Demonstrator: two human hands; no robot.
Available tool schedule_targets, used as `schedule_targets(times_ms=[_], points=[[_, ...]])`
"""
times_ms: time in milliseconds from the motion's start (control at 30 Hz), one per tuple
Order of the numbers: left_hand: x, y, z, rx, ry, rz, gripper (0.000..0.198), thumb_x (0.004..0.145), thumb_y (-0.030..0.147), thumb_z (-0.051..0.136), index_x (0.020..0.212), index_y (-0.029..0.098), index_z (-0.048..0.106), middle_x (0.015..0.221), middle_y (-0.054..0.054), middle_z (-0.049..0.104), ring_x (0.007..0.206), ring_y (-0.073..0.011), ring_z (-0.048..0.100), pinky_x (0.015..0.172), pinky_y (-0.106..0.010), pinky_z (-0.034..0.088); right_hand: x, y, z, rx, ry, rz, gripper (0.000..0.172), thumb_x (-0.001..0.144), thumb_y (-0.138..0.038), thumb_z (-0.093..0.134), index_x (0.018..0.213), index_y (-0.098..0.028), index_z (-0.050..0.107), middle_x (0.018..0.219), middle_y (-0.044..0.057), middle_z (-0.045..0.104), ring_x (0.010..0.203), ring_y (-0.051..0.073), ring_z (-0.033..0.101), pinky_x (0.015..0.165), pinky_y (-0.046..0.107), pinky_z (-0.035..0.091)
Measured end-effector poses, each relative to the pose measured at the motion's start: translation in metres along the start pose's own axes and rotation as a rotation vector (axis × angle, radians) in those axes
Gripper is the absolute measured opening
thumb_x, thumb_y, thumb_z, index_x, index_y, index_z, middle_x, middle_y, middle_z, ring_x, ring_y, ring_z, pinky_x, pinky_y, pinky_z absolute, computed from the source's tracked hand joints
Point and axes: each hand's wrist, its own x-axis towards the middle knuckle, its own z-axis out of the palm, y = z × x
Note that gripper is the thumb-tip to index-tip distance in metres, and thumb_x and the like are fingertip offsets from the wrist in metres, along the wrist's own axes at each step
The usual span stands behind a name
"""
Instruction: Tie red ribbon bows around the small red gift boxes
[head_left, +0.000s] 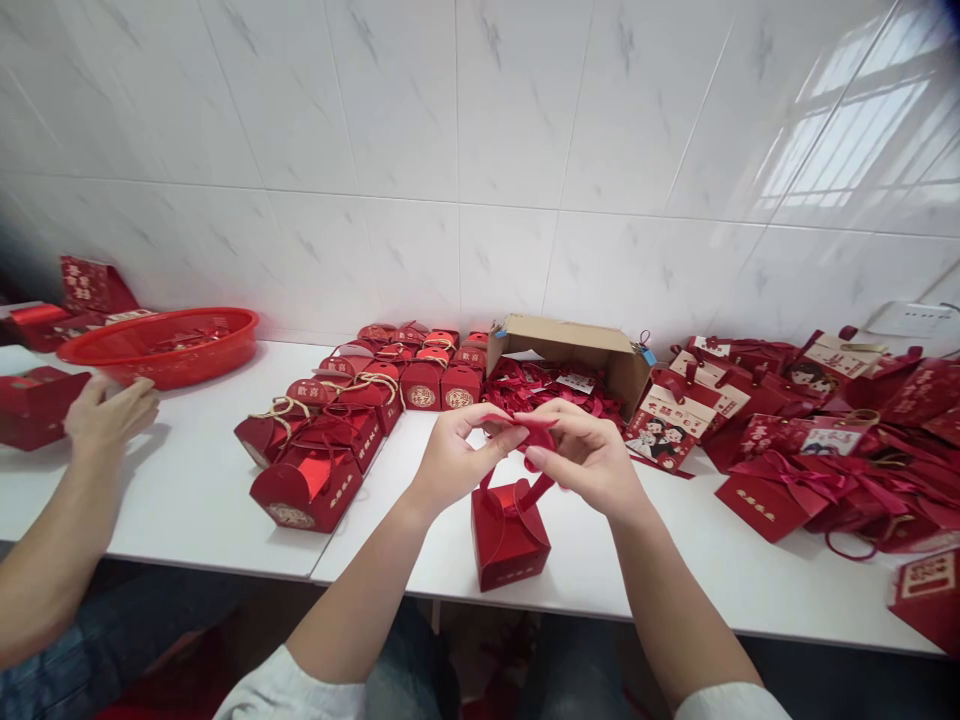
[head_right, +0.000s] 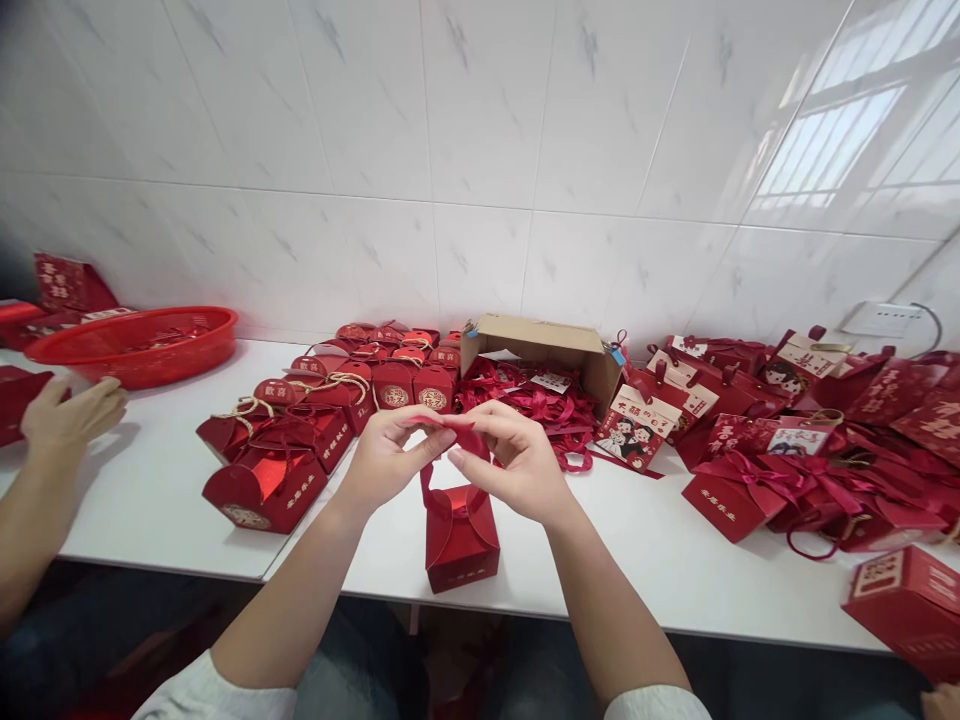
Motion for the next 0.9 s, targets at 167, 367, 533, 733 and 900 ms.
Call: schedule_targets(times_ms=[167, 367, 533, 733, 900], points=[[-0.002, 0.0, -0.005, -0.205, -0.183, -0.119, 0.016, 0.077, 0.029, 0.064, 0.089, 0.018, 0.06, 0.073, -0.001, 0.063, 0.072, -0.0155, 0.061, 0.071, -0.028, 0.047, 0.003, 0.009, -0.006, -0.079, 0.003, -0.081, 0.014, 0.083, -0.027, 0.059, 0.089, -0.026, 0.071, 0.086, 0.004, 0.06, 0.074, 0.014, 0.06, 0.063, 0.027, 0.053], [-0.001, -0.005, -0.013, -0.611, -0.12, -0.407, 0.016, 0.076, 0.023, 0.065, 0.087, 0.019, 0.055, 0.067, 0.002, 0.054, 0.063, -0.0105, 0.057, 0.061, -0.022, 0.046, 0.003, 0.017, -0.02, -0.416, -0.13, -0.277, 0.025, 0.088, -0.02, 0.047, 0.092, -0.028, 0.071, 0.097, 0.006, 0.061, 0.089, 0.018, 0.06, 0.073, 0.031, 0.052], [-0.003, -0.006, -0.012, -0.629, -0.159, -0.423, 0.01, 0.08, 0.026, 0.061, 0.086, 0.018, 0.06, 0.07, 0.001, 0.057, 0.062, -0.0084, 0.055, 0.061, -0.019, 0.045, 0.001, 0.022, -0.022, -0.507, -0.109, -0.351, 0.03, 0.088, -0.017, 0.045, 0.099, -0.029, 0.07, 0.101, 0.006, 0.063, 0.088, 0.017, 0.062, 0.072, 0.03, 0.053], [-0.013, -0.005, -0.002, -0.06, 0.075, -0.01, 0.019, 0.079, 0.029, 0.061, 0.096, 0.021, 0.066, 0.09, -0.005, 0.066, 0.083, -0.0171, 0.061, 0.076, -0.026, 0.046, -0.006, 0.025, -0.016, -0.367, 0.051, -0.248, 0.025, 0.085, -0.022, 0.054, 0.103, -0.03, 0.069, 0.116, 0.006, 0.064, 0.106, 0.022, 0.059, 0.088, 0.04, 0.05], [-0.037, -0.033, -0.029, 0.295, 0.36, 0.047, 0.02, 0.069, 0.027, 0.069, 0.088, 0.021, 0.065, 0.071, 0.0, 0.061, 0.065, -0.0138, 0.056, 0.059, -0.021, 0.041, -0.052, 0.061, -0.041, -0.176, 0.448, -0.016, 0.013, 0.08, -0.026, 0.062, 0.086, -0.023, 0.073, 0.101, 0.007, 0.069, 0.1, 0.024, 0.061, 0.09, 0.042, 0.047]])
